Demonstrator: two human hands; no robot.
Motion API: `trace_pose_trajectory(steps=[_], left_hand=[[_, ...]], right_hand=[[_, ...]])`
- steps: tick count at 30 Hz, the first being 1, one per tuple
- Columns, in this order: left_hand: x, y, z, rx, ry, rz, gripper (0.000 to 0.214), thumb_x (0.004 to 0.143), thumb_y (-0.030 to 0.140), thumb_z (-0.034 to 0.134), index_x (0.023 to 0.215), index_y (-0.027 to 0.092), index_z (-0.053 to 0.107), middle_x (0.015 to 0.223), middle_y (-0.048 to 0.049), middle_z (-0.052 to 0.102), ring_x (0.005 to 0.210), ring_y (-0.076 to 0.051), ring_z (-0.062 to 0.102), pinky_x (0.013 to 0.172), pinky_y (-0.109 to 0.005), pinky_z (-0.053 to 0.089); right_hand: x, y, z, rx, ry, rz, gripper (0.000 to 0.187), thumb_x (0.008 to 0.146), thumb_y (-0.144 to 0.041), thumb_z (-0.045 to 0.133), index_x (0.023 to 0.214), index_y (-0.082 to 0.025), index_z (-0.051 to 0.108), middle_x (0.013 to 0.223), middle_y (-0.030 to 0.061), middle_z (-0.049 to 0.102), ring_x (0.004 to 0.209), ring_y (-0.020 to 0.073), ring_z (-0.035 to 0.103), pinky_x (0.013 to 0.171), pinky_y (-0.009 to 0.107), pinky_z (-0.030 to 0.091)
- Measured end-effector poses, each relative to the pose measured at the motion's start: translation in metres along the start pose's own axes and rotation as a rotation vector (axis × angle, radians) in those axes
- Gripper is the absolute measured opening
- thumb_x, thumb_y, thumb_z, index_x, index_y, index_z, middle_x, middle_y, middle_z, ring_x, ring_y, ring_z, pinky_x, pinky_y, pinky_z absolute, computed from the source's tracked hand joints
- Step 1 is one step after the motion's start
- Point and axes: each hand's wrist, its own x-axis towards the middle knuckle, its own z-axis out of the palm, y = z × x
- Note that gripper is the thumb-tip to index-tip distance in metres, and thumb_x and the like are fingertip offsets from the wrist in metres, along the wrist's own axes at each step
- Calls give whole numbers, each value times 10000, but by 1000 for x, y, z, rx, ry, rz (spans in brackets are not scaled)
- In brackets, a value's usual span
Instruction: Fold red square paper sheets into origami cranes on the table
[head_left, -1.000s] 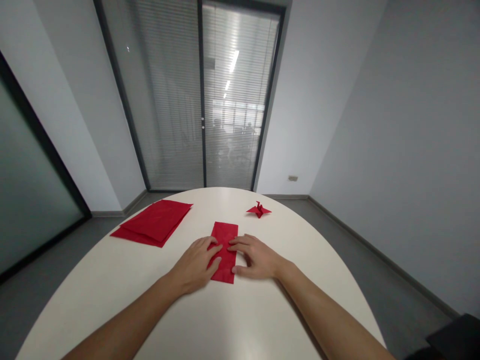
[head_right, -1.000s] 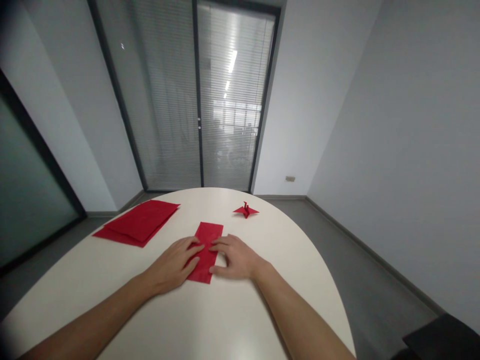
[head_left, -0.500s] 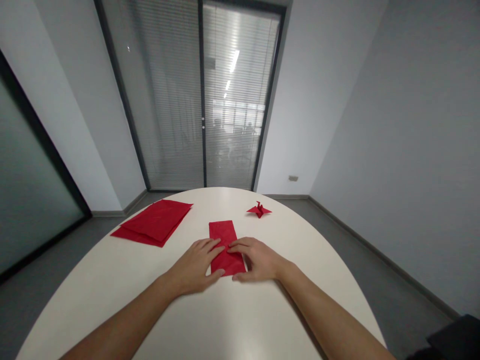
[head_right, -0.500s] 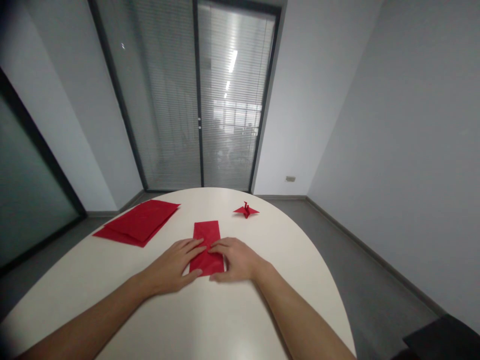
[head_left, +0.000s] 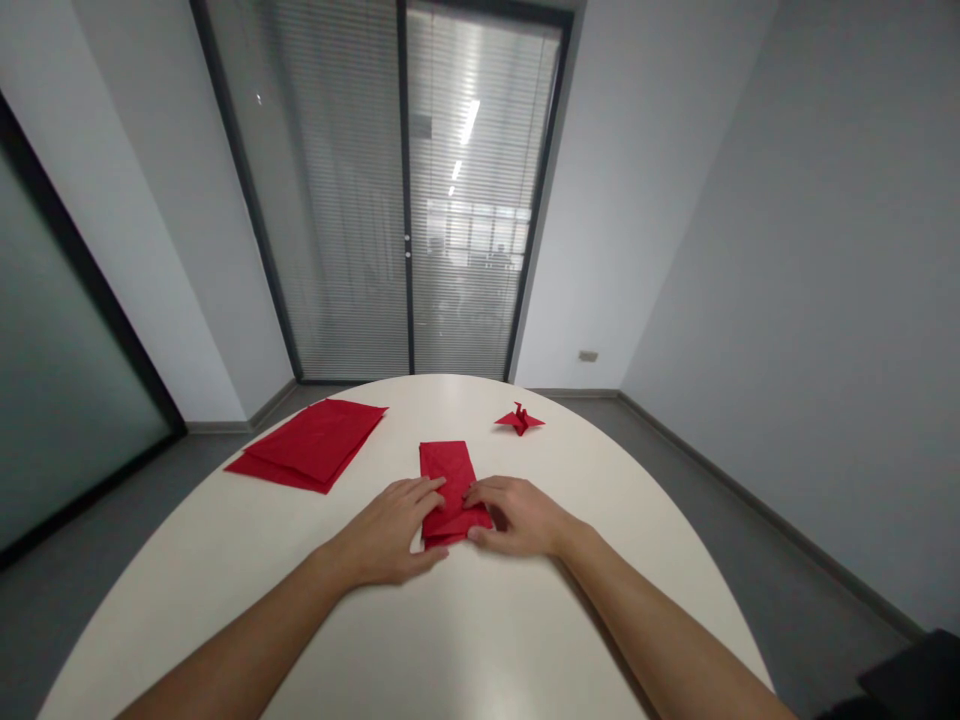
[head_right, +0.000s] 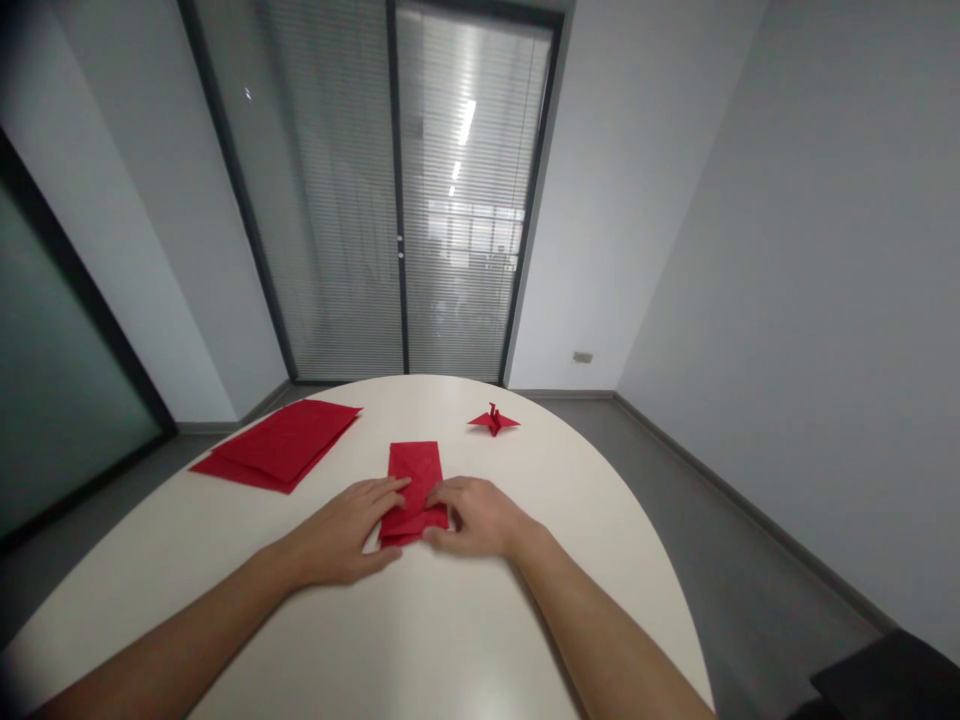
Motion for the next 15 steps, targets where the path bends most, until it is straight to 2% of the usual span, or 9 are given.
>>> trace_pose_trajectory(steps=[6, 12, 15], left_hand=[[1, -1, 1, 53, 25, 3, 361, 907, 429, 584, 1169, 191, 655, 1357, -134, 632, 1256, -297, 576, 1147, -500, 361], [1, -1, 0, 58, 27, 16, 454, 869, 476, 618, 1233, 206, 641, 1346, -119, 640, 1247, -314, 578, 1140, -505, 368], [1, -4, 0, 46, 19, -9, 443, 867, 447, 623, 1237, 204, 639, 1328, -116, 653, 1224, -311, 594, 1097, -484, 421]], right_hand=[[-1, -2, -3, -7, -21, 38, 422, 970, -494, 515, 1239, -197, 647, 1130, 108, 730, 1030, 248, 673, 927, 358, 490], [0, -6, -5, 7, -6, 73, 424, 1020, -476, 433, 1285, -206, 624, 1184, 102, 715, 1063, 238, 663, 942, 346, 482], [0, -7, -5, 8, -8, 94, 425, 1034, -472, 398, 1268, -209, 636, 1189, 102, 716, 1067, 242, 661, 942, 356, 485]])
